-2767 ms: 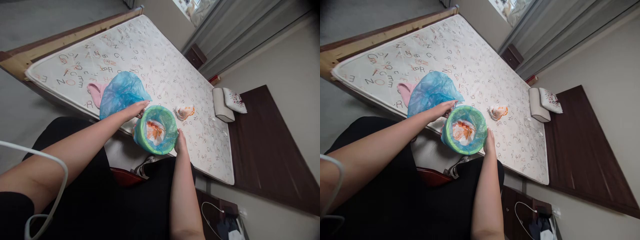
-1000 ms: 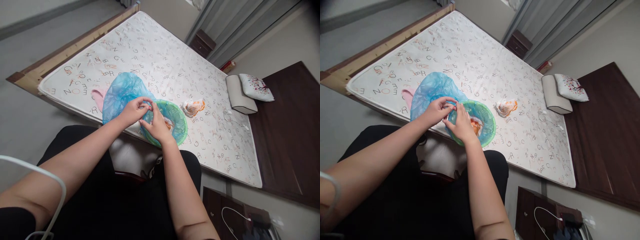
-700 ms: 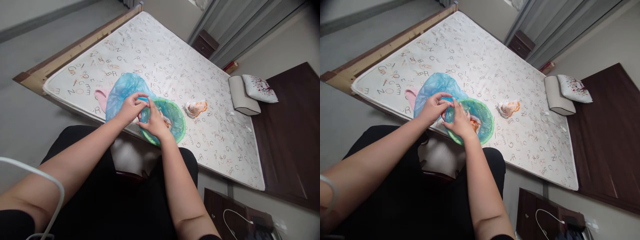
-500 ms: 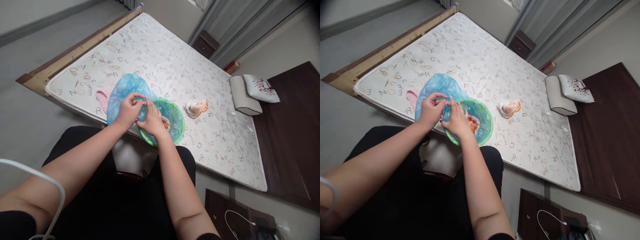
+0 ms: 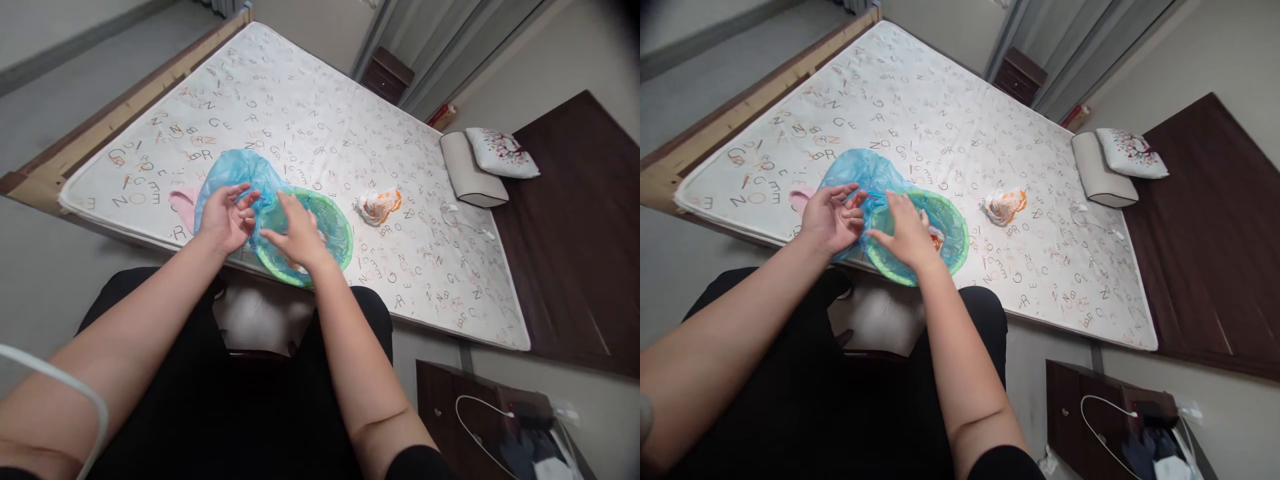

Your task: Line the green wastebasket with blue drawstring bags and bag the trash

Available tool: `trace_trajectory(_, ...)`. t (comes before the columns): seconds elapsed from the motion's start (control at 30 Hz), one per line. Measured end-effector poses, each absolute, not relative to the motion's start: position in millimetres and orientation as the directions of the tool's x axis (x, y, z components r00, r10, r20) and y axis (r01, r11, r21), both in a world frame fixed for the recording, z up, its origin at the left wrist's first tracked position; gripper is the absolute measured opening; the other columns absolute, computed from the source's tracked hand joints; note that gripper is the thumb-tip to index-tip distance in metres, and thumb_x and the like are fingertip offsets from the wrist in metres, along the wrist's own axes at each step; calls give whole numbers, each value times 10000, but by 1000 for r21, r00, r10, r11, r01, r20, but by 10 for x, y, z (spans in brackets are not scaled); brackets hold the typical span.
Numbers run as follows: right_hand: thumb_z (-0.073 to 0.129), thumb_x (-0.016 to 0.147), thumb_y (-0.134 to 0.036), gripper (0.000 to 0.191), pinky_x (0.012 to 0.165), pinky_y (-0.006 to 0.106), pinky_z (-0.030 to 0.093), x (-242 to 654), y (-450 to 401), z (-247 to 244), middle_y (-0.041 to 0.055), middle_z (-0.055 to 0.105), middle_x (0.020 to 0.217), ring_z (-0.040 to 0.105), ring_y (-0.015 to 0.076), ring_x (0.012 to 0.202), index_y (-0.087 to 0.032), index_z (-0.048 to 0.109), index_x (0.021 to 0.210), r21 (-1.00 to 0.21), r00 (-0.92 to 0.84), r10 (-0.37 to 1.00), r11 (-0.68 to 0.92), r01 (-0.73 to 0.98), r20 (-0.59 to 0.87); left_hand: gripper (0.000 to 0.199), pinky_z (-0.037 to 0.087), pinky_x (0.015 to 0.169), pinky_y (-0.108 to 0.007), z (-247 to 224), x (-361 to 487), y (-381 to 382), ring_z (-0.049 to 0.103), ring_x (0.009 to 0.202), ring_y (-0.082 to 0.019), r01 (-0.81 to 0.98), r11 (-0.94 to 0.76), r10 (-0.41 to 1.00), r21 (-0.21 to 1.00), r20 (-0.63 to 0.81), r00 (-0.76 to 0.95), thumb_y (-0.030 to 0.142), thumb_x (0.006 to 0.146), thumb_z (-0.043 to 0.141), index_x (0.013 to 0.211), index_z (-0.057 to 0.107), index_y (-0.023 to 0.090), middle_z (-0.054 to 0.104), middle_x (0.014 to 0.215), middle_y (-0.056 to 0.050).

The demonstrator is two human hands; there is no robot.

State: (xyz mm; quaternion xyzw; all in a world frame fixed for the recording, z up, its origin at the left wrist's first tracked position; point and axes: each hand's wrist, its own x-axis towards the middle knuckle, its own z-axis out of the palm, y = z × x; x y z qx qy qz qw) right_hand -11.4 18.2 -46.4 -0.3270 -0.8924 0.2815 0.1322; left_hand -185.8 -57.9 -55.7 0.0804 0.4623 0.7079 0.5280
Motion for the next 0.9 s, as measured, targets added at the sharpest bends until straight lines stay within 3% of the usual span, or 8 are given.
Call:
trace_trajectory(0.07, 538, 1006, -459, 549, 1269, 458, 327, 159, 463, -414, 112, 546, 1562, 464, 233, 1485, -231, 526, 1506, -658, -623, 764, 557, 506, 168, 321, 462, 469, -214, -477, -1785, -595, 567, 523, -76, -661, -3, 870, 750, -324, -372, 350, 812, 692, 1098, 629, 219, 755, 1024, -56)
trace_trajectory(0.13, 432, 1032, -389, 456, 1193, 405, 420, 487, 743, -444, 138, 631, 1454, 581, 216, 1348, -167, 606, 1390, -738, -356, 909, 392, 549, 218, 391, 515, 531, -225, -421, -1681, -608, 650, 612, -108, -624, 30, 909, 781, -281, -308, 366, 803, 720, 1155, 629, 221, 763, 1105, -80)
trace_trajectory(0.23, 486, 983, -391, 397, 1040, 395, 510, 907, 983, -601, 175, 727, 1233, 675, 247, 1124, -109, 692, 1172, -754, -81, 993, -14, 657, -89, 486, 562, 603, -266, -426, -1520, -600, 715, 692, -164, -480, 93, 947, 872, -226, -227, 394, 771, 767, 1193, 621, 203, 771, 1117, -111)
trace_trajectory(0.33, 496, 961, -461, 390, 830, 354, 539, 1047, 948, -727, 126, 758, 961, 685, 233, 883, -137, 713, 958, -720, -169, 905, -186, 669, -391, 484, 564, 642, -279, -519, -1368, -570, 723, 732, -180, -237, 166, 961, 957, -211, -179, 421, 783, 788, 1183, 642, 191, 773, 1097, -106)
trace_trajectory(0.47, 466, 960, -370, 308, 813, 293, 482, 874, 733, -674, 48, 725, 890, 638, 188, 874, -181, 679, 844, -758, -304, 942, 95, 645, -140, 437, 533, 665, -280, -658, -1172, -525, 685, 744, -181, 133, 212, 970, 968, -192, -148, 466, 831, 758, 1173, 701, 201, 764, 994, -66)
trace_trajectory(0.57, 425, 964, -290, 289, 870, 289, 480, 739, 586, -562, 33, 709, 906, 627, 181, 922, -193, 659, 825, -770, -375, 927, 217, 600, -31, 369, 498, 683, -280, -721, -1059, -470, 649, 767, -188, 268, 220, 958, 938, -156, -239, 505, 870, 699, 1069, 711, 195, 735, 930, -48)
trace_trajectory(0.77, 429, 982, -266, 290, 661, 229, 556, 690, 398, -457, 2, 704, 946, 645, 140, 784, -229, 716, 1006, -940, -601, 774, 18, 341, -203, 339, 444, 687, -291, -765, -940, -358, 570, 749, -191, 334, 69, 983, 940, -6, -186, 538, 877, 666, 954, 562, 225, 602, 810, -2)
trace_trajectory(0.9, 466, 982, -237, 269, 602, 203, 559, 715, 463, -533, 9, 701, 974, 621, 105, 709, -222, 727, 1048, -966, -603, 761, -123, 229, -240, 370, 350, 606, -277, -743, -906, -353, 451, 627, -160, 465, 83, 991, 882, -22, -134, 491, 813, 739, 886, 480, 238, 462, 685, 44)
